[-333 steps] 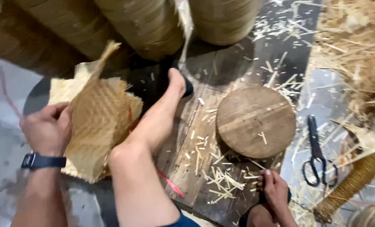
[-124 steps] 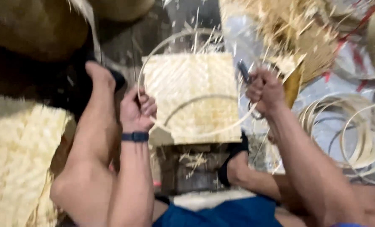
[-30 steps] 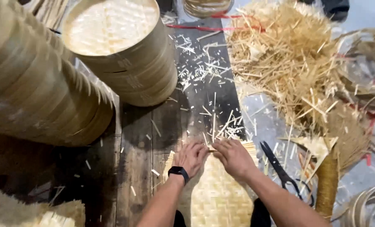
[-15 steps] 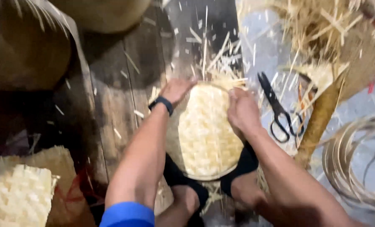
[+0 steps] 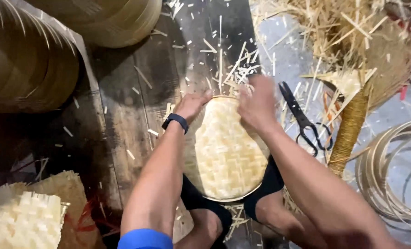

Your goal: The person sits on the floor and assembles bamboo steamer lids. They place a square woven bamboo mat over a round wooden form, press and tuck the mat around the edge, trim the excess with scissors, and fit a bamboo rim ring over the mat to form the lid.

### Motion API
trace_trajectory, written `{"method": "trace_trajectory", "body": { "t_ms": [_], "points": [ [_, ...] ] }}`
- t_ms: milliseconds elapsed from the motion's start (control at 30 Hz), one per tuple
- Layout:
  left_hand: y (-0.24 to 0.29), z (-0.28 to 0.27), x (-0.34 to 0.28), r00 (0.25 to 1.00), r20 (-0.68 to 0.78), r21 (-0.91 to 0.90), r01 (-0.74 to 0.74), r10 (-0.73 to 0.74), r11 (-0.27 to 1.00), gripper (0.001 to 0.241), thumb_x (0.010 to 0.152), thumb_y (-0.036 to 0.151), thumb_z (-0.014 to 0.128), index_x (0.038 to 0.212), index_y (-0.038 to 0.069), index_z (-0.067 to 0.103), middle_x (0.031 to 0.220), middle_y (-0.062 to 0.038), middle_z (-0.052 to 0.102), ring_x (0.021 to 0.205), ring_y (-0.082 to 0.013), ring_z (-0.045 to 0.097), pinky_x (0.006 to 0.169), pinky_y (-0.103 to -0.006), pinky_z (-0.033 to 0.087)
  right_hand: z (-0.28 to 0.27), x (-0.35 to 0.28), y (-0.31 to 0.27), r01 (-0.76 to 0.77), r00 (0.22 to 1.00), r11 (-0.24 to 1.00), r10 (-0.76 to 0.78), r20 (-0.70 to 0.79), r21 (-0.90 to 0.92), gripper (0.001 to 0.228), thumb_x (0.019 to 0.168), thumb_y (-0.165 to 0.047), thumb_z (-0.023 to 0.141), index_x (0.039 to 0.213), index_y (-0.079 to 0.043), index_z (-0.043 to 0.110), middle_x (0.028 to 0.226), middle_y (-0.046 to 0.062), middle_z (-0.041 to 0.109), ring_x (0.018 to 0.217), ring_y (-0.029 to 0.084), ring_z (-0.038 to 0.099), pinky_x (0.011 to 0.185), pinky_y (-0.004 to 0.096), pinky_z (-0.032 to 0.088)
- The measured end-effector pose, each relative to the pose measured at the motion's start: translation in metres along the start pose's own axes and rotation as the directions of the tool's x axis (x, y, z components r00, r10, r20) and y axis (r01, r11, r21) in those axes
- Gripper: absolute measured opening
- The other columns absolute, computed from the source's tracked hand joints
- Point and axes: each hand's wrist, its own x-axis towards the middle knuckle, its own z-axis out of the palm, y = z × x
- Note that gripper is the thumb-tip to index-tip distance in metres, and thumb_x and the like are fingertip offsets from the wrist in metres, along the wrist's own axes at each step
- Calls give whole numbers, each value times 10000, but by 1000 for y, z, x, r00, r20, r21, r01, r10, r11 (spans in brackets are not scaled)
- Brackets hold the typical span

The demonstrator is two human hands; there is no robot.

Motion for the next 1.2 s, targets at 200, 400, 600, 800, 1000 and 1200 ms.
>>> {"method": "trace_trajectory", "body": {
  "t_ms": [200, 400, 600, 800, 1000, 1200],
  "points": [
    [-32, 18, -45, 654, -722, 124, -199, 226, 972, 525, 1063, 501, 431, 1346, 112, 643, 1211, -165, 717, 1115, -348, 674, 982, -449, 505, 33, 16, -74, 282, 879, 945, -185, 440, -166, 631, 962, -683, 381, 1009, -200, 785, 922, 235, 716, 888, 411, 673, 755, 513, 507],
    [-111, 36, -75, 785, -610, 142, -20, 103, 990, 649, 1134, 502, 321, 1147, -51, 661, 1127, -350, 650, 1034, -477, 620, 925, -521, 461, 31, 28, -90, 351, 779, 843, -20, 627, -409, 928, 879, -881, 330, 705, -81, 767, 762, 130, 740, 735, 281, 719, 660, 471, 514],
    [-92, 17, -71, 860, -374, -199, 290, -346, 936, 756, 986, 644, 400, 886, -53, 675, 900, -296, 684, 888, -425, 655, 858, -507, 479, 14, 21, -117, 209, 772, 877, 123, 624, -432, 838, 849, -828, 426, 761, -94, 818, 783, 141, 751, 788, 292, 739, 722, 439, 545],
    [-166, 29, -12, 873, -369, -360, 181, -318, 915, 737, 903, 709, 553, 1008, -6, 692, 1075, -238, 688, 1046, -362, 636, 933, -463, 469, 25, 5, -15, 421, 902, 906, -413, 123, -50, 681, 910, -498, 687, 1330, 35, 628, 1255, 319, 571, 1151, 452, 551, 956, 501, 422],
    [-175, 52, -55, 674, -672, -313, 117, -307, 942, 572, 933, 565, 580, 1040, 20, 717, 996, -198, 738, 940, -327, 692, 882, -448, 523, -267, -89, 13, 363, 930, 708, -240, 277, -605, 421, 1015, -478, 584, 1253, -172, 748, 1171, 175, 723, 1069, 362, 678, 921, 522, 526],
    [-102, 14, -194, 512, -855, -139, -73, -83, 988, 346, 914, 347, 711, 1005, 15, 674, 934, -144, 703, 861, -271, 675, 796, -411, 533, -317, -169, 63, 140, 954, 815, 41, 296, -563, 472, 1027, -487, 553, 1259, -127, 752, 999, 218, 785, 875, 354, 767, 857, 478, 598]
  ]
}}
